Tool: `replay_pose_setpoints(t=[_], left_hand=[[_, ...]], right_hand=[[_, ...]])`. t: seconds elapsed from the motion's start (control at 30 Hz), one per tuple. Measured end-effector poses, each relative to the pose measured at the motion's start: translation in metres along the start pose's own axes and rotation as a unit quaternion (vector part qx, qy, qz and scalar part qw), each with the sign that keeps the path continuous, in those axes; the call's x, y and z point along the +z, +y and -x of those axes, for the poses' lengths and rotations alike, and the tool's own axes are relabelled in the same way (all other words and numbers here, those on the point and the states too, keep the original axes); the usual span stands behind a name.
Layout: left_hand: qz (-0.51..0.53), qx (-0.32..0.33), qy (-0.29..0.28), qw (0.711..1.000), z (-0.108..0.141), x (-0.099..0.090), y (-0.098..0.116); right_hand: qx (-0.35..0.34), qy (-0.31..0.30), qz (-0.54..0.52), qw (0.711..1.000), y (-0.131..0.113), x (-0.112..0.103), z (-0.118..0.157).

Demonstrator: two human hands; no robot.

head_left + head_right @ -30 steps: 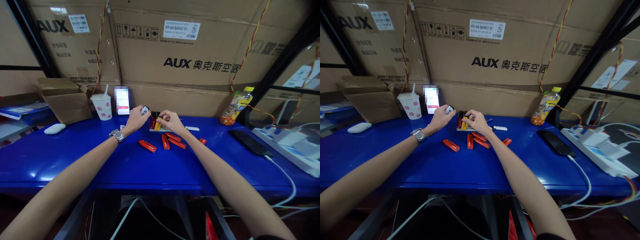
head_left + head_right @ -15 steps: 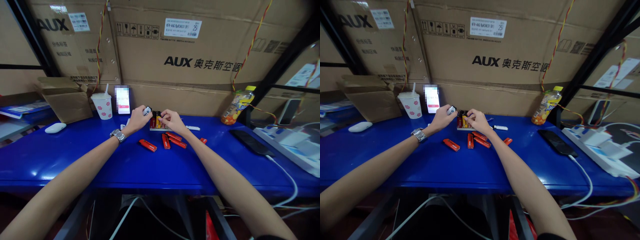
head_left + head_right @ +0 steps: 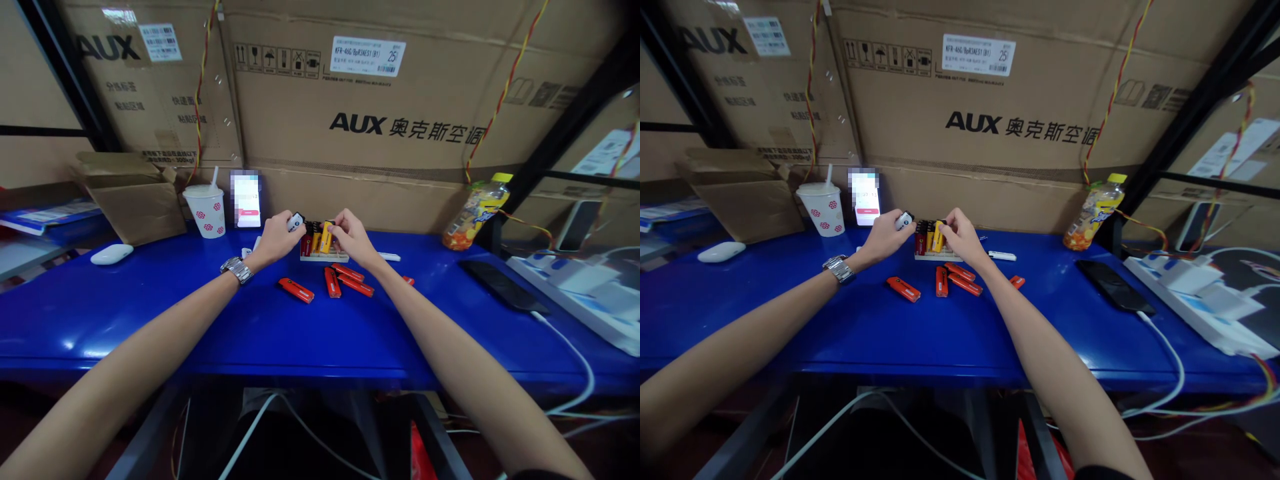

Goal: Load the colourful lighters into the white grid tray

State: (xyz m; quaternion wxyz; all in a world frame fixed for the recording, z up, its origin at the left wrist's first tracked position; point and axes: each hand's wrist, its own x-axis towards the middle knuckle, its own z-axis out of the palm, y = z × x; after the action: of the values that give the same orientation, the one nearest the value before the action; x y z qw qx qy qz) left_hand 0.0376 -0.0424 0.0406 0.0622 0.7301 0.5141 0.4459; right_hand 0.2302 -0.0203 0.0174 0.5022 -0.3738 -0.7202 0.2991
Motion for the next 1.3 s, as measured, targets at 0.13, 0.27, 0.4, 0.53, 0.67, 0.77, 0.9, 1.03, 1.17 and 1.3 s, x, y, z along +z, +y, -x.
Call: replay_pose_setpoints(t=[0.13,0.27,0.4,0.53,0.67,0.77,0.9,1.03,1.17,1.3], left_hand=[[0.001,0.002,-0.002,1.0,0.0,0.001,-0.001],[0.001,0.003,0.001,1.0,0.0,0.001,-0.001],[0.0,0.002,0.001,1.0,0.0,0.0,0.001],[0.002,0.007,-0.005,1.0,0.002,0.0,0.007],[0.019,0.017,-0.033,0.999,0.005,-0.001,0.016],[0.014,0.026,-0.056,0.998,0.008,-0.001,0.021],[0.006,0.052,-0.068,0.996,0.014,0.0,0.026],[0.051,0.071,-0.048,0.995,0.013,-0.004,0.025],[0.045,0.045,0.018,0.998,-0.001,-0.012,0.003],[-0.163,-0.019,-0.026,0.986,-0.014,-0.024,-0.035]], right_hand=[[-0.004,-0.009,-0.034,0.999,0.0,0.001,0.001],[-0.003,-0.04,-0.054,0.998,0.002,0.003,0.003],[0.006,-0.068,-0.047,0.997,0.004,0.005,0.004],[-0.007,-0.033,0.021,0.999,0.001,0.002,0.004],[-0.02,-0.005,0.004,1.0,-0.01,-0.001,0.007],[-0.031,-0.008,0.005,0.999,-0.023,0.003,0.009],[-0.031,-0.021,0.006,0.999,-0.037,0.013,0.01],[-0.009,0.009,-0.031,0.999,-0.033,0.01,0.005],[0.01,0.13,-0.037,0.991,-0.009,-0.013,-0.002],[0.03,0.146,0.026,0.989,0.019,-0.029,-0.004]])
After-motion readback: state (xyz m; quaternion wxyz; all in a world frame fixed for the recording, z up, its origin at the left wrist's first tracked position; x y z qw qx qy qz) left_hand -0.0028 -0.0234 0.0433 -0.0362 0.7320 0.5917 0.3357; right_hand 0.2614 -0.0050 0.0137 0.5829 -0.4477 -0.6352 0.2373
